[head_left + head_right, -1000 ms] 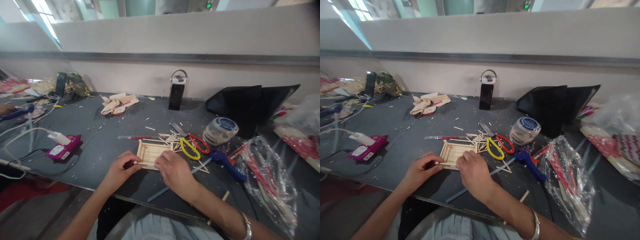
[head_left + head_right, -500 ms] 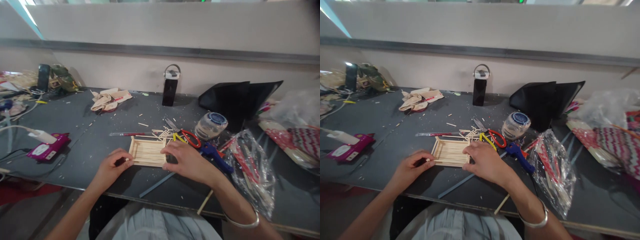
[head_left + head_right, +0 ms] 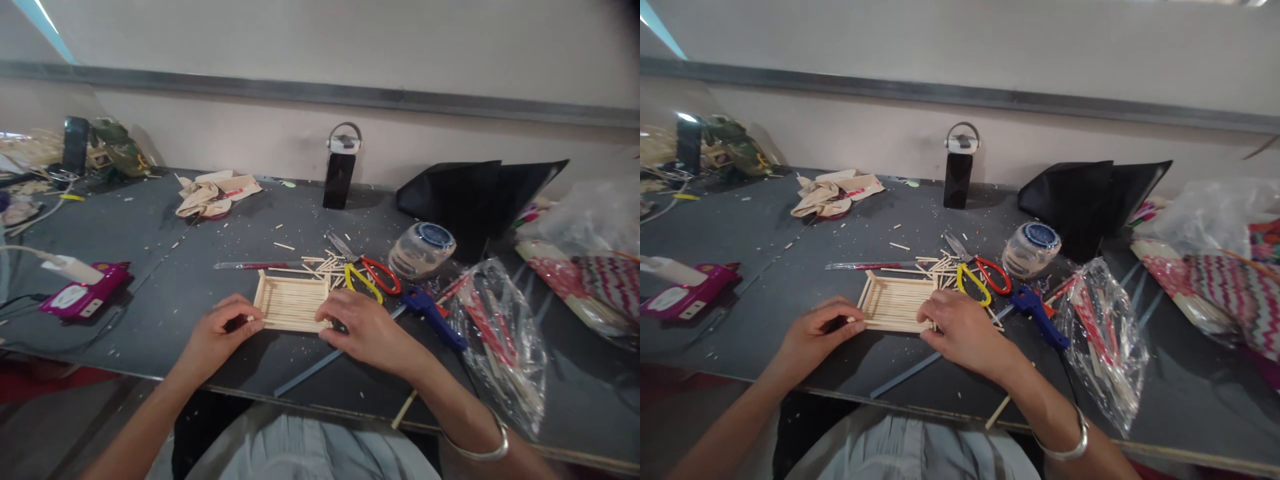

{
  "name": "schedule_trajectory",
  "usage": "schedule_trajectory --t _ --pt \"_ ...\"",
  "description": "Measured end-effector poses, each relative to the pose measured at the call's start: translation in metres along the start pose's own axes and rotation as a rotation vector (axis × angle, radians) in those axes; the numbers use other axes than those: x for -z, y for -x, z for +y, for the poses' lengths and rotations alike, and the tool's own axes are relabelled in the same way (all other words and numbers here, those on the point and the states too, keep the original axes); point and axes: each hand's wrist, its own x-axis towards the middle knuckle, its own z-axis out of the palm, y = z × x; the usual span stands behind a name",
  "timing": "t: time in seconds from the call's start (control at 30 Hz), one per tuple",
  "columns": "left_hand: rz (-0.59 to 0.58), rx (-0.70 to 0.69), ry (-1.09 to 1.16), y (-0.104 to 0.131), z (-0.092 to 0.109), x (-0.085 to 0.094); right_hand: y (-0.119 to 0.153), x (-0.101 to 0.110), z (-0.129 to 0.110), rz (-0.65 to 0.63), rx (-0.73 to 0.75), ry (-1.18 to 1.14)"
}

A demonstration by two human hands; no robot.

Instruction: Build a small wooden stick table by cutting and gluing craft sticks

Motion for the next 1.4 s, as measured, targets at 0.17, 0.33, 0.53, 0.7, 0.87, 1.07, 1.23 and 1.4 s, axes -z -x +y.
schedule_trajectory --t 0.17,0.33,0.53,0.7,0.87,1.07,1.23,1.4 --pt "0.002 0.004 0.000 -0.001 0.001 0.000 -0.001 -0.004 0.000 0.005 0.011 0.001" --pt "-0.006 -0.003 -0.012 -0.001 0.001 0.001 -0.001 -0.005 -0.001 0.004 -0.001 -0.028" --pt "0.012 -0.030 -0.023 -0.001 0.001 0.000 -0.002 -0.005 -0.002 0.008 -0.029 -0.066" --pt "-0.015 -0.027 -0.033 0.001 0.002 0.002 -0.002 -0.007 -0.002 0.048 -0.021 -0.085" --pt "0.075 0.029 -0.100 -0.014 0.009 0.020 -0.001 0.003 -0.007 0.178 -0.007 -0.158" --pt "-0.150 -0.166 -0.474 -0.093 0.039 0.018 0.001 0.026 -0.002 0.295 -0.156 -0.225" --pt "-0.418 -0.227 -0.618 -0.147 0.048 -0.015 0.016 0.037 0.021 0.335 -0.357 -0.095" --pt "-0.551 -0.216 -0.764 -0.159 0.043 -0.031 0.037 0.045 0.043 0.320 -0.511 0.003"
